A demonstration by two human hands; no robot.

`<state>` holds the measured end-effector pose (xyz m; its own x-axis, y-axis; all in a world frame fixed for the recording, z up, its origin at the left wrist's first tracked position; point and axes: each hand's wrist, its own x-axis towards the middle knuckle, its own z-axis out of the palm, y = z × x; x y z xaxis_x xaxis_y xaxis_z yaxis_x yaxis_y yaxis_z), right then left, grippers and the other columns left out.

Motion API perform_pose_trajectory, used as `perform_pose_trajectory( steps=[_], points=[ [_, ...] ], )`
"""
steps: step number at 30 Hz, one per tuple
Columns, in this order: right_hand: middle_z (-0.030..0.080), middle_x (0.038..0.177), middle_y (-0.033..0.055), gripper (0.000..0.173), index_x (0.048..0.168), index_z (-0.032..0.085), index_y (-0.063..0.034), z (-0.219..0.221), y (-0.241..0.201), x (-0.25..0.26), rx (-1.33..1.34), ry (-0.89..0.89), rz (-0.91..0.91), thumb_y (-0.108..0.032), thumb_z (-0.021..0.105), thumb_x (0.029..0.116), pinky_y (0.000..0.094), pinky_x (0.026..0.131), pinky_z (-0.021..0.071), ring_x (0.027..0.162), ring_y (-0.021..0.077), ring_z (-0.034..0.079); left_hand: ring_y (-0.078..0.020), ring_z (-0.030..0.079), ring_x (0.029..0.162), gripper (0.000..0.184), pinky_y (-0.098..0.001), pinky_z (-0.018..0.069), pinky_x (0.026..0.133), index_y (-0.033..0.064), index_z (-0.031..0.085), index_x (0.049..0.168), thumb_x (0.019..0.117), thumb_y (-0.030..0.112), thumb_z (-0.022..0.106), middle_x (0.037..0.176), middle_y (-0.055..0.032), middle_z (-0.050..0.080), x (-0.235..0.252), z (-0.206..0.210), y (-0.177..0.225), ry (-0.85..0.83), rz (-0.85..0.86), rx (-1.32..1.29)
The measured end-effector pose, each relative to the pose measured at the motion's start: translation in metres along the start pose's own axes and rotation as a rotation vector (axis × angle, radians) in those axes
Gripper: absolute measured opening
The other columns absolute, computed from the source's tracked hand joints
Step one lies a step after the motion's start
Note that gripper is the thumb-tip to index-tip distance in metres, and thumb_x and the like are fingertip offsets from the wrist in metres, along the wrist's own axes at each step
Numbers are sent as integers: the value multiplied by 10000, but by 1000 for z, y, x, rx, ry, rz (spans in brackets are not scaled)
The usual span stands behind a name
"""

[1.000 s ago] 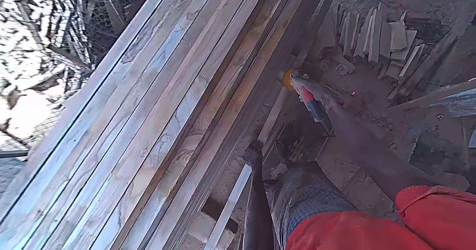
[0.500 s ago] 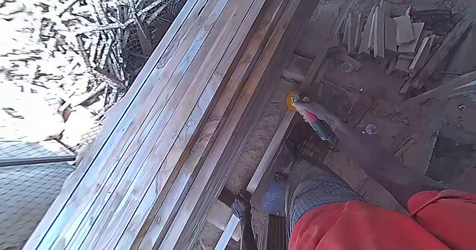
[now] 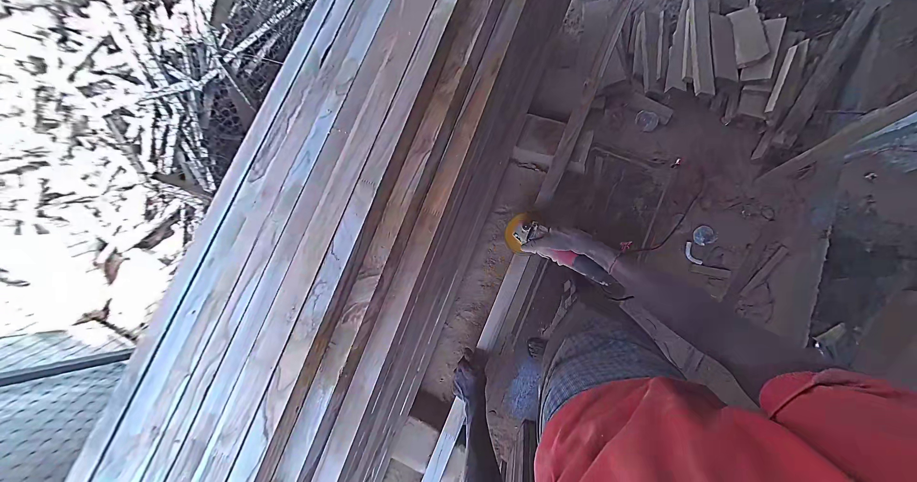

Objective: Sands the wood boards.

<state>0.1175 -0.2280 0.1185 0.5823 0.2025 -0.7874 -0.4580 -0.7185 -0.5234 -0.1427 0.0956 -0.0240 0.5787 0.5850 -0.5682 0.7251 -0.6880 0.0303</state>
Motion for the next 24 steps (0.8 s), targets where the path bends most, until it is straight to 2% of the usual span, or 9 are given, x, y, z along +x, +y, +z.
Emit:
perform_pose_trajectory(
  steps=[2, 4, 8, 12, 15, 17, 19, 22, 24],
  points=[
    [615, 742, 19, 623, 991, 695, -138, -63, -1, 1, 118, 92, 52, -740, 660, 833, 363, 593, 507, 602, 130, 569, -391, 671, 1176, 716, -631, 519, 933, 70, 725, 1183, 1102, 535, 186, 1201, -202, 720, 4, -3, 44, 1, 17, -11],
    [652, 743, 11, 641, 968, 716, -162, -120, 17, 35, 224, 173, 43, -778, 658, 802, 357, 581, 548, 607, 129, 618, -392, 669, 1175, 692, -625, 516, 943, 61, 715, 1210, 1100, 524, 213, 1209, -208, 715, 7, -7, 103, 10, 50, -30],
    [658, 745, 10, 630, 948, 704, -166, -218, 35, 73, 385, 257, 66, -777, 661, 799, 339, 553, 559, 607, 133, 637, -382, 666, 1190, 718, -625, 511, 952, 78, 701, 1256, 1102, 535, 169, 1238, -199, 709, 11, -30, 249, -36, 106, -28],
    [645, 770, 17, 621, 993, 702, -178, -291, 39, 101, 430, 260, 86, -771, 655, 814, 334, 555, 548, 614, 138, 623, -361, 658, 1210, 629, -605, 516, 962, 114, 670, 1328, 1111, 490, 214, 1286, -170, 697, 19, -51, 388, -93, 211, -8],
    [667, 799, 21, 644, 1014, 710, -183, -327, 42, 122, 453, 285, 102, -788, 651, 803, 360, 581, 576, 650, 152, 655, -350, 671, 1188, 668, -604, 526, 934, 117, 687, 1289, 1109, 502, 172, 1258, -159, 709, 23, -62, 458, -104, 236, -58],
    [675, 789, 27, 683, 986, 712, -171, -346, 42, 133, 481, 318, 111, -819, 640, 782, 368, 577, 583, 643, 158, 663, -337, 683, 1170, 684, -598, 537, 923, 125, 703, 1261, 1100, 520, 168, 1240, -150, 717, 31, -61, 476, -101, 255, -59],
    [690, 822, 42, 714, 1014, 713, -155, -362, 44, 136, 496, 348, 126, -825, 643, 776, 393, 618, 598, 676, 174, 679, -332, 692, 1151, 694, -588, 540, 915, 121, 729, 1203, 1098, 525, 173, 1198, -149, 733, 33, -54, 467, -81, 277, -35],
    [692, 866, 55, 718, 1108, 695, -145, -376, 38, 125, 542, 418, 142, -788, 665, 790, 381, 619, 595, 691, 178, 680, -355, 682, 1167, 666, -591, 524, 952, 82, 729, 1197, 1112, 483, 205, 1194, -181, 727, 29, -51, 429, -70, 286, -38],
    [687, 912, 68, 733, 1150, 684, -138, -380, 39, 115, 552, 443, 157, -786, 649, 809, 384, 658, 596, 740, 188, 684, -382, 695, 1124, 675, -606, 529, 922, 62, 737, 1157, 1111, 474, 205, 1140, -203, 737, 24, -40, 381, -47, 300, -64]
  ],
)
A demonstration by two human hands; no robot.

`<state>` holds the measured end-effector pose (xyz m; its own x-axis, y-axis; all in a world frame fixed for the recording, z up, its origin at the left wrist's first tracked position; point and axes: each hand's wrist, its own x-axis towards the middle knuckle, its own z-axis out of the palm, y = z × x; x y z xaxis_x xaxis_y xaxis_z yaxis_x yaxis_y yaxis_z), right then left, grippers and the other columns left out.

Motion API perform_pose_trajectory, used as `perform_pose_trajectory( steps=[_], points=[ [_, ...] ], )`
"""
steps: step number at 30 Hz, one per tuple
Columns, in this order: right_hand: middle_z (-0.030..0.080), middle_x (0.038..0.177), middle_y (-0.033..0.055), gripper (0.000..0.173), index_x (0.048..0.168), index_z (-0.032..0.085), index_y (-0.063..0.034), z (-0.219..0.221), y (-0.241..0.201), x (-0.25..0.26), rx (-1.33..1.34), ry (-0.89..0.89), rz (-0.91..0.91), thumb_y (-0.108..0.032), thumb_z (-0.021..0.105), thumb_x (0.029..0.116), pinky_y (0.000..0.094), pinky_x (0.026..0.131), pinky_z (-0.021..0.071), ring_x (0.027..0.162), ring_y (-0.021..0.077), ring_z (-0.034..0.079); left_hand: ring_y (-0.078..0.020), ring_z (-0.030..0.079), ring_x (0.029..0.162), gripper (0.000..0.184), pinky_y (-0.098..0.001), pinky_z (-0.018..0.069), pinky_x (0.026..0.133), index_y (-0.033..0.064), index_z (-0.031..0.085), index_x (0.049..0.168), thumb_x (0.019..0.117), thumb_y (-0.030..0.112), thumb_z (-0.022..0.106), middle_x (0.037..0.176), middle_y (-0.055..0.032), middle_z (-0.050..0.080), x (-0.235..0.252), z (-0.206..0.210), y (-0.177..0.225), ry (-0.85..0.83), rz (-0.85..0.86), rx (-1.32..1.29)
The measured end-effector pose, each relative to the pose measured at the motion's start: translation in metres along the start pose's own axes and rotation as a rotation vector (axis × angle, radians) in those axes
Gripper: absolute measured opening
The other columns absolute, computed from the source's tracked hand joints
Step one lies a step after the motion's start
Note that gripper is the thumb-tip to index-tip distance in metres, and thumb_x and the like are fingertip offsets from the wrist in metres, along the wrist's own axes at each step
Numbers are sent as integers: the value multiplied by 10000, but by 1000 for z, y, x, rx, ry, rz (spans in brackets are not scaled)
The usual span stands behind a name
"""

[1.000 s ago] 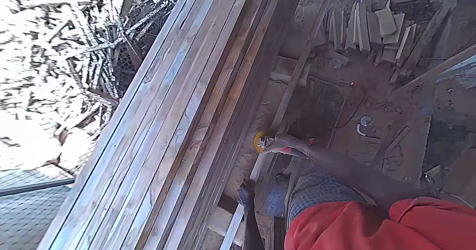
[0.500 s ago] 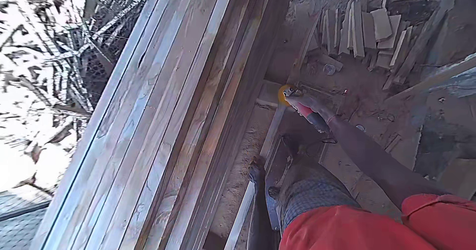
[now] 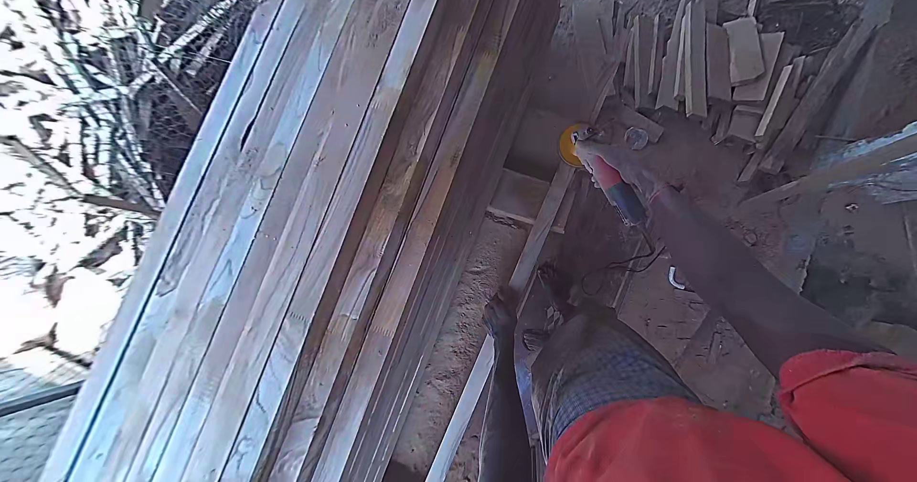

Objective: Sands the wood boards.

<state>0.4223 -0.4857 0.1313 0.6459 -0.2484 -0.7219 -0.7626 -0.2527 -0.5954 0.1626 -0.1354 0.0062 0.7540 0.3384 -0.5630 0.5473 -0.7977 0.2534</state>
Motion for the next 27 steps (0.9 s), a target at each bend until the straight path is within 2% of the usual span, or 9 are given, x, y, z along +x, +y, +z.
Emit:
perform_pose_trajectory(
  steps=[2, 5, 7, 9, 13, 17, 19, 24, 27],
  points=[
    [694, 902, 65, 744, 1119, 694, -140, -4, 8, 2, 15, 22, 5, -804, 656, 786, 391, 665, 604, 738, 188, 691, -395, 705, 1088, 676, -619, 531, 905, 49, 743, 1117, 1111, 462, 208, 1089, -215, 742, -17, 8, -51, 20, 10, -12],
    [686, 861, 47, 723, 1083, 701, -154, 4, 27, -10, 29, -5, 23, -806, 667, 774, 380, 639, 596, 711, 176, 683, -400, 679, 1152, 666, -626, 507, 960, 35, 725, 1176, 1119, 449, 206, 1158, -228, 725, -42, 11, -109, -5, -60, 5],
    [688, 828, 52, 748, 1047, 705, -157, 16, 48, -14, -4, -64, 19, -835, 678, 732, 392, 615, 600, 687, 187, 686, -395, 680, 1156, 662, -620, 510, 955, 32, 723, 1167, 1120, 447, 209, 1167, -228, 722, -51, 12, -131, 4, -114, 29],
    [682, 795, 56, 726, 1013, 704, -147, 40, 66, -36, -83, -135, 10, -820, 689, 741, 383, 585, 596, 651, 187, 678, -390, 680, 1154, 667, -611, 517, 946, 39, 726, 1144, 1117, 454, 205, 1161, -223, 723, -57, 12, -146, 8, -162, 60],
    [641, 737, 19, 571, 980, 683, -131, 104, 78, -131, -345, -297, -26, -683, 711, 836, 314, 561, 543, 589, 126, 613, -386, 681, 1157, 655, -607, 525, 937, 44, 734, 1139, 1111, 461, 229, 1173, -211, 725, -61, 11, -151, 18, -227, 85],
    [596, 657, -31, 660, 843, 686, -160, 165, 117, -150, -642, -476, -46, -814, 684, 751, 302, 555, 504, 547, 79, 562, -381, 677, 1170, 638, -603, 529, 932, 60, 724, 1176, 1109, 461, 233, 1202, -200, 720, -60, 12, -151, 23, -232, 90],
    [583, 658, -36, 691, 837, 676, -171, 181, 127, -155, -728, -520, -79, -854, 649, 737, 313, 564, 491, 552, 78, 548, -379, 678, 1168, 635, -610, 525, 930, 65, 727, 1175, 1108, 466, 239, 1203, -201, 720, -61, 12, -151, 27, -245, 95],
    [576, 664, -3, 619, 864, 659, -143, 143, 101, -160, -605, -422, -78, -756, 695, 786, 352, 540, 487, 538, 117, 542, -382, 679, 1170, 630, -617, 529, 925, 71, 723, 1193, 1109, 468, 241, 1205, -197, 721, -61, 12, -151, 6, -273, 129],
    [634, 703, 0, 693, 886, 695, -152, 106, 84, -107, -554, -366, -37, -825, 683, 726, 371, 578, 524, 575, 126, 594, -401, 680, 1157, 701, -636, 520, 917, 49, 726, 1174, 1110, 498, 191, 1187, -217, 722, -52, 14, -122, 24, -257, 89]
  ],
)
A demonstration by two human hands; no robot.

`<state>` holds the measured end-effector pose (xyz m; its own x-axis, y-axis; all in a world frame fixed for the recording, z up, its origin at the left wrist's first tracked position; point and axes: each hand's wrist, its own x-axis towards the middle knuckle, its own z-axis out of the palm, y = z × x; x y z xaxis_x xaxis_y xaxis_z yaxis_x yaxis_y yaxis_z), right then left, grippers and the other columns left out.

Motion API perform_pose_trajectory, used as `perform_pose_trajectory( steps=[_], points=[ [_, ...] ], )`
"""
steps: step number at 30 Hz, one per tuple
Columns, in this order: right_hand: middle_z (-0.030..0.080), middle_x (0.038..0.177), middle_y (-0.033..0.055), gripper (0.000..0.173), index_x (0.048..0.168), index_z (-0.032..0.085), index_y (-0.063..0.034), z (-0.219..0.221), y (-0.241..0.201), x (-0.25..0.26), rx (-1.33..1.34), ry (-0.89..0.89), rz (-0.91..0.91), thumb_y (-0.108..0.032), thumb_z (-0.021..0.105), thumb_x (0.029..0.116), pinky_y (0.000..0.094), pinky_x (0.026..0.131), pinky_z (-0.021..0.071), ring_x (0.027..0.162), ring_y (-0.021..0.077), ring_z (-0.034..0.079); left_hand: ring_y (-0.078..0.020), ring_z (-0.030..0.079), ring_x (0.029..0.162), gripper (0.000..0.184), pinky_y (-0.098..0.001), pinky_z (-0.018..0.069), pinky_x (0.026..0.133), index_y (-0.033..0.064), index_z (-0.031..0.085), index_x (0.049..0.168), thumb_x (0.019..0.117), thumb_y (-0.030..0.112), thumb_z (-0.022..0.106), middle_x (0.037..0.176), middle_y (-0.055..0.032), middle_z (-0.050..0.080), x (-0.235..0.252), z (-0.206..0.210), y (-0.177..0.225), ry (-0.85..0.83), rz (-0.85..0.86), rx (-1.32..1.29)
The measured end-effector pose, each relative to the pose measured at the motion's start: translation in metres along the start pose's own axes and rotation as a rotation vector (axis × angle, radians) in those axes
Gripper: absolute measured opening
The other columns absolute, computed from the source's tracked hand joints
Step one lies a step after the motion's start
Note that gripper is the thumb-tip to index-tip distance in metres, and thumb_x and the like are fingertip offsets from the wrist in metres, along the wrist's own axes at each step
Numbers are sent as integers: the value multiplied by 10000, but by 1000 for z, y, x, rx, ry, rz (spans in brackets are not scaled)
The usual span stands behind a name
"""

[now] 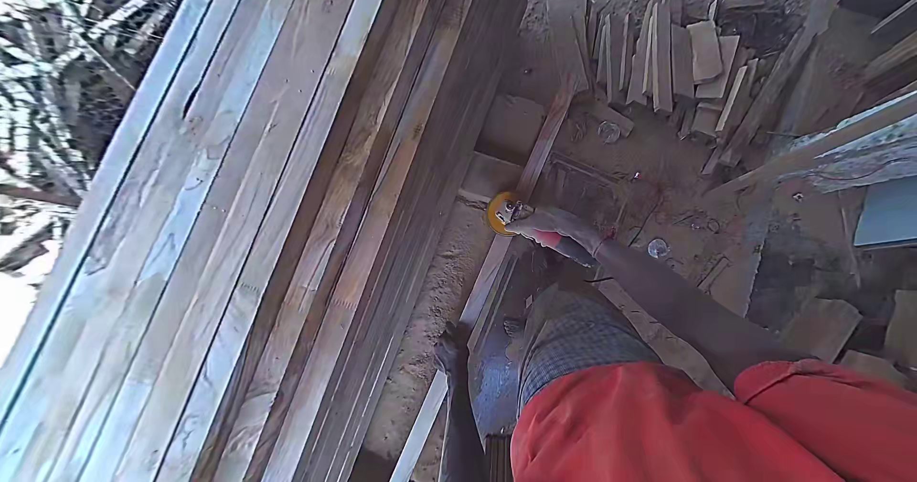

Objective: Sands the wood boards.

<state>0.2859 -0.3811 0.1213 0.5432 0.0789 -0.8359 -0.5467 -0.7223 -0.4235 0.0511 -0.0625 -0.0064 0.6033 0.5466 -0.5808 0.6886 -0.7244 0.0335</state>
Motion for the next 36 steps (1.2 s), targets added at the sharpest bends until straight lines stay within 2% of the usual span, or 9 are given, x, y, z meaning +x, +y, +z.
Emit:
perform_pose_trajectory(
  steps=[10, 18, 21, 24, 28, 30, 32, 34, 36],
  points=[
    [679, 719, 34, 657, 936, 694, -131, -204, 19, 72, 400, 201, 22, -765, 719, 764, 350, 544, 584, 582, 157, 667, -366, 669, 1179, 713, -611, 475, 991, 44, 744, 1140, 1098, 518, 213, 1187, -188, 727, 8, -31, 223, -1, 11, -109],
    [680, 834, 70, 751, 1104, 667, -101, -313, 28, 104, 630, 466, 54, -775, 700, 775, 384, 602, 597, 646, 184, 670, -374, 697, 1122, 675, -626, 523, 894, 83, 761, 1088, 1101, 494, 225, 1128, -183, 747, 16, -31, 238, -19, -29, 26],
    [661, 882, 81, 794, 1187, 641, -100, -322, 39, 91, 729, 549, 100, -794, 651, 803, 399, 638, 588, 692, 192, 658, -372, 649, 1220, 636, -600, 475, 1007, 25, 741, 1155, 1112, 453, 272, 1234, -206, 711, 2, -60, 251, -68, -78, -78],
    [675, 948, 111, 774, 1270, 618, -106, -306, 64, 62, 834, 604, 117, -766, 598, 865, 422, 662, 598, 729, 218, 673, -377, 674, 1179, 661, -618, 514, 944, 49, 744, 1126, 1108, 479, 242, 1193, -199, 726, 25, -51, 236, -49, -48, -35],
    [684, 996, 97, 804, 1271, 632, -151, -249, 103, -11, 893, 620, 80, -817, 598, 822, 430, 688, 587, 770, 218, 672, -372, 604, 1294, 535, -580, 438, 1084, 32, 668, 1312, 1119, 350, 283, 1330, -212, 666, 29, -76, 233, -126, 211, -140],
    [704, 991, 101, 804, 1270, 649, -159, -224, 129, -22, 942, 662, 54, -813, 624, 803, 439, 682, 603, 762, 227, 688, -325, 654, 1176, 497, -500, 477, 1054, -22, 693, 1213, 1105, 270, 305, 1202, -214, 704, 14, -114, 232, -2, 525, -500],
    [690, 985, 116, 788, 1305, 609, -159, -204, 142, -36, 995, 666, 47, -793, 604, 837, 456, 674, 605, 756, 249, 685, -222, 718, 1034, 562, -414, 585, 935, 4, 692, 1147, 1107, 339, 242, 1089, -118, 746, -29, -200, 236, 72, 881, -952],
    [682, 968, 135, 775, 1318, 589, -161, -185, 152, -53, 1044, 681, 16, -782, 597, 854, 479, 656, 603, 741, 274, 683, -305, 678, 1164, 565, -502, 568, 1013, 12, 634, 1231, 1115, 419, 260, 1244, -137, 699, -97, -306, 225, 103, 1253, -1303],
    [675, 955, 143, 722, 1324, 582, -159, -163, 156, -74, 1058, 708, -30, -745, 561, 904, 494, 641, 600, 725, 281, 677, -339, 621, 1217, 494, -502, 517, 1055, -52, 548, 1258, 1073, 364, 355, 1284, -196, 639, -172, -388, 192, 283, 1365, -1578]
  ],
)
